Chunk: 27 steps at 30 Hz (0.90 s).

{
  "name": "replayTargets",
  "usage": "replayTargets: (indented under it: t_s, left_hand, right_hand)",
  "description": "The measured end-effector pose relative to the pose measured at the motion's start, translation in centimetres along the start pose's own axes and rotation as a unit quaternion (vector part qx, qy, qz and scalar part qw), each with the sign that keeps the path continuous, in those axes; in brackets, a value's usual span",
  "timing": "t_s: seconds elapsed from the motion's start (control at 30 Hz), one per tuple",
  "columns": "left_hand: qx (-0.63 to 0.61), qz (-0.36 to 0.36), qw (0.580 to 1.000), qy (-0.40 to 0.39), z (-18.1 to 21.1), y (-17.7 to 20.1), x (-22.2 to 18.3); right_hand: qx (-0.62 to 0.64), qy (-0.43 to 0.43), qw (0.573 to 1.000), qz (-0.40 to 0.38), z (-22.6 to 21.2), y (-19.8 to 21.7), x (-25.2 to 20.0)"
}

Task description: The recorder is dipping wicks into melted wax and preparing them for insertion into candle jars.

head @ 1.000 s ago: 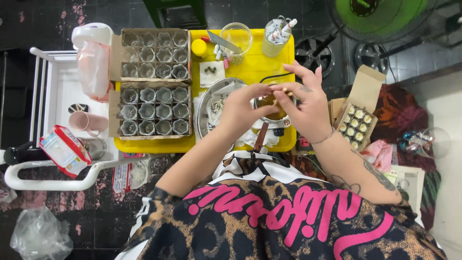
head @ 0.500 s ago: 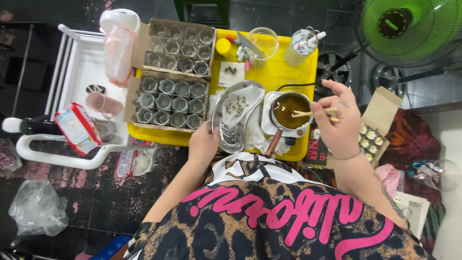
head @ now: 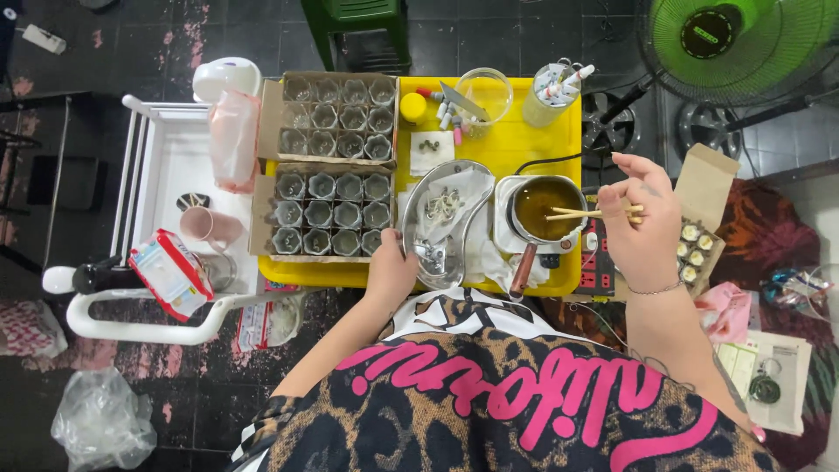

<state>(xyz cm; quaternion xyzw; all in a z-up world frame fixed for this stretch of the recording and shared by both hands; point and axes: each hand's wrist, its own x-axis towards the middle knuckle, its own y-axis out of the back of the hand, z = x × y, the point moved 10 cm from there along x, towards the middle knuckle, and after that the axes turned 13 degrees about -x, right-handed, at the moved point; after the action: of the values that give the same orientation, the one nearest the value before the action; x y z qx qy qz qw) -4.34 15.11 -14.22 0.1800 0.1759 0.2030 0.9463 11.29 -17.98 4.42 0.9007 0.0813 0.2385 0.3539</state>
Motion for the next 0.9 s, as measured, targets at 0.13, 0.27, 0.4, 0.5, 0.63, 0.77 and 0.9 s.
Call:
replayTargets:
  t_s: [0.13, 0.27, 0.4, 0.5, 0.63, 0.77, 0.9]
  left_hand:
    - [-0.014, 0.001, 0.999, -0.03, 1.6, 2.8, -0.8]
    - [-0.029, -0.005, 1.0, -0.007, 1.0, 7.3, 0.4]
    - [0.051, -0.005, 0.999, -0.018, 2.2, 13.6, 2.8]
    - [0.073, 0.002, 0.997, -0.035, 2.3, 17.4, 5.8]
    - [0.075, -0.02, 0.995, -0.062, 2.7, 19.7, 9.4]
    - [0.038, -0.03, 0.998, -0.029, 1.5, 20.1, 12.3]
    - [0.059, -0.045, 0.997, -0.029, 1.1, 19.7, 14.1]
  right_hand:
    - [-0.012, 0.013, 1.0, 0.017, 0.0, 0.2, -1.1]
    - [-0.042, 0.0, 0.999, 0.031, 0.1, 0.7, -1.4]
    - [-0.103, -0.044, 0.993, 0.03, -0.8, 1.1, -0.9]
    - [-0.122, -0.041, 0.991, 0.036, -0.1, 1.0, -1.6]
    - [-0.096, -0.091, 0.991, 0.025, -0.2, 0.9, -1.8]
    - [-0.009, -0.119, 0.992, 0.028, 0.8, 0.7, -2.6]
    - [0.065, -0.145, 0.985, 0.066, 2.1, 1.0, -4.3]
